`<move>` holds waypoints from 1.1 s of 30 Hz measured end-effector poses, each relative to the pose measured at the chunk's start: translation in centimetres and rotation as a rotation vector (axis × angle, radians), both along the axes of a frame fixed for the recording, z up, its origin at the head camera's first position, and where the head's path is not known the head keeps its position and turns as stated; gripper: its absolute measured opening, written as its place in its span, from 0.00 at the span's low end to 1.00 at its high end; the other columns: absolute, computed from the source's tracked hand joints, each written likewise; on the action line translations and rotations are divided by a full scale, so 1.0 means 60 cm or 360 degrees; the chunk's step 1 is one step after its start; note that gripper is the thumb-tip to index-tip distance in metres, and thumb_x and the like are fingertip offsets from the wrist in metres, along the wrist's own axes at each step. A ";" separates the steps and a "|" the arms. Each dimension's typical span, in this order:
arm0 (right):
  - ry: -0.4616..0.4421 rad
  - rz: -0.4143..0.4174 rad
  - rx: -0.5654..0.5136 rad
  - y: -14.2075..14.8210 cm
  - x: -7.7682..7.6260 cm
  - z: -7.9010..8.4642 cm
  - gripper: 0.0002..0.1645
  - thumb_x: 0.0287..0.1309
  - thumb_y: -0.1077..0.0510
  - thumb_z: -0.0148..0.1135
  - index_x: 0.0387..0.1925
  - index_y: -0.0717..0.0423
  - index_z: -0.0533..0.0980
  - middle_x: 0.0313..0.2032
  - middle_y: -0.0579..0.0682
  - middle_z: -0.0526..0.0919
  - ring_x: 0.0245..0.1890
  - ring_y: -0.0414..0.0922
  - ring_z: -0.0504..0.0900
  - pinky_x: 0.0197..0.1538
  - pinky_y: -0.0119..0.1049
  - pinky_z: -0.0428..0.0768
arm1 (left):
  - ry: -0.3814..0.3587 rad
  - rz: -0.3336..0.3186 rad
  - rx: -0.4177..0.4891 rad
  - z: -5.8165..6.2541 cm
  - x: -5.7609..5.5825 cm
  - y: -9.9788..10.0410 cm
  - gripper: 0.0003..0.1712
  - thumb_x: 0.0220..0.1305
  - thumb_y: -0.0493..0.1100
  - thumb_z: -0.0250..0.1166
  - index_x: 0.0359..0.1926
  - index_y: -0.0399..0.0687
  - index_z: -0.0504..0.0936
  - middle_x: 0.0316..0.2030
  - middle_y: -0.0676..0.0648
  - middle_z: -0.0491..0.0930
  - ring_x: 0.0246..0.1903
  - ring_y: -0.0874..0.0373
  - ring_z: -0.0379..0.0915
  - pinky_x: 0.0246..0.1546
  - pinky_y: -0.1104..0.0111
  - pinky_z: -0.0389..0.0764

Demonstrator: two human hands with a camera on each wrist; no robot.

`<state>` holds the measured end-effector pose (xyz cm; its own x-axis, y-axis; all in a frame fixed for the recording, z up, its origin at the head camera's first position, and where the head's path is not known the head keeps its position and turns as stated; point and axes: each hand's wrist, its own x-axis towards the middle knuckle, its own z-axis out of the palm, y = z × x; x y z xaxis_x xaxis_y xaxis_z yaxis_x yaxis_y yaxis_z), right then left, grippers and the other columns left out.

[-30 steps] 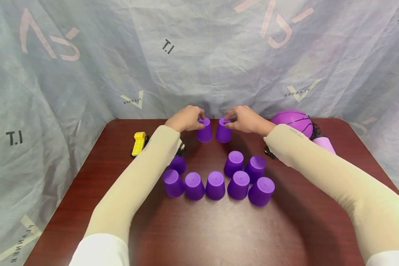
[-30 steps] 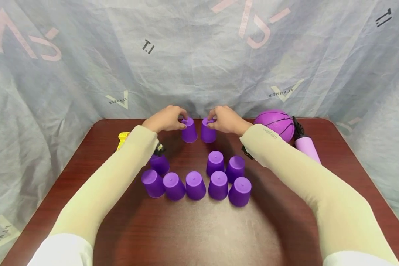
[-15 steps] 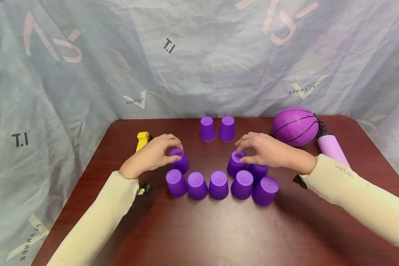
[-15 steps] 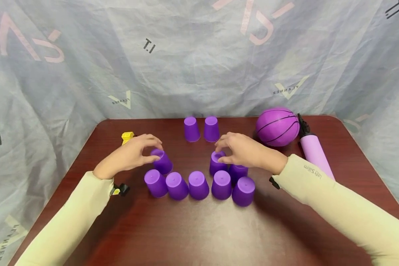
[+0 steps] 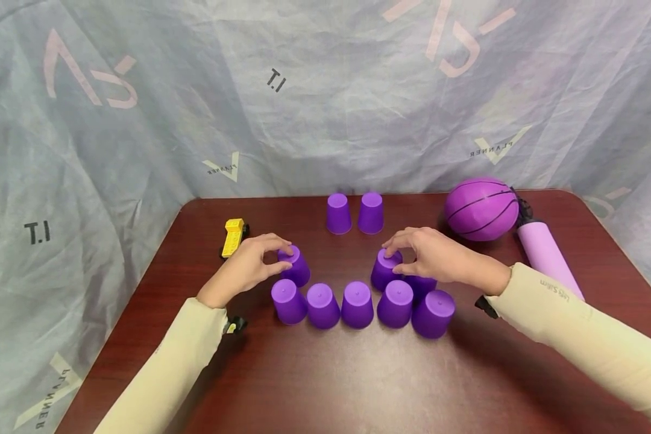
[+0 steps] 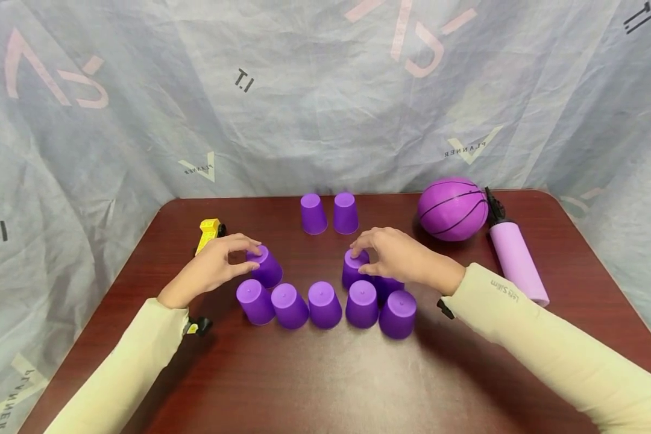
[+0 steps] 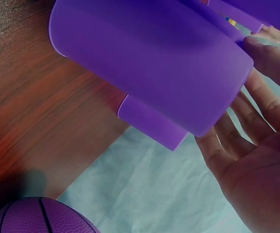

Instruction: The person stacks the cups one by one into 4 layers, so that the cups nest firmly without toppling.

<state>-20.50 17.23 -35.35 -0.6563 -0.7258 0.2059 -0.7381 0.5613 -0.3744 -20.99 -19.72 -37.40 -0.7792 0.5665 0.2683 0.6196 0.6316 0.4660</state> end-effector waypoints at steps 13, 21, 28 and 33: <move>-0.0017 0.0028 0.0014 -0.001 -0.006 0.005 0.13 0.47 0.57 0.73 0.37 0.53 0.82 0.45 0.48 0.82 0.45 0.47 0.80 0.49 0.42 0.76 | 0.0019 -0.0013 0.0102 -0.012 -0.001 -0.005 0.12 0.50 0.41 0.74 0.37 0.48 0.84 0.45 0.53 0.79 0.43 0.58 0.77 0.43 0.60 0.78; -0.0045 0.0048 0.0022 -0.004 -0.004 0.002 0.12 0.48 0.59 0.72 0.38 0.54 0.82 0.47 0.49 0.82 0.47 0.46 0.79 0.50 0.43 0.75 | 0.0046 0.0053 0.0088 -0.021 0.010 -0.012 0.13 0.51 0.43 0.74 0.38 0.48 0.84 0.47 0.51 0.79 0.48 0.57 0.75 0.49 0.62 0.76; -0.0017 0.0048 0.0004 -0.001 0.004 0.001 0.13 0.48 0.59 0.72 0.38 0.54 0.81 0.44 0.47 0.82 0.45 0.44 0.80 0.49 0.41 0.76 | 0.0063 0.0049 0.0027 -0.022 0.011 -0.006 0.13 0.52 0.44 0.73 0.40 0.49 0.82 0.47 0.53 0.78 0.45 0.59 0.75 0.45 0.64 0.77; 0.0032 0.0047 0.0008 0.006 0.005 0.011 0.15 0.49 0.58 0.72 0.40 0.54 0.80 0.41 0.45 0.81 0.41 0.42 0.79 0.47 0.39 0.76 | 0.0070 0.0004 0.0013 -0.014 0.004 0.004 0.15 0.53 0.44 0.73 0.42 0.50 0.80 0.43 0.56 0.75 0.39 0.61 0.72 0.39 0.64 0.77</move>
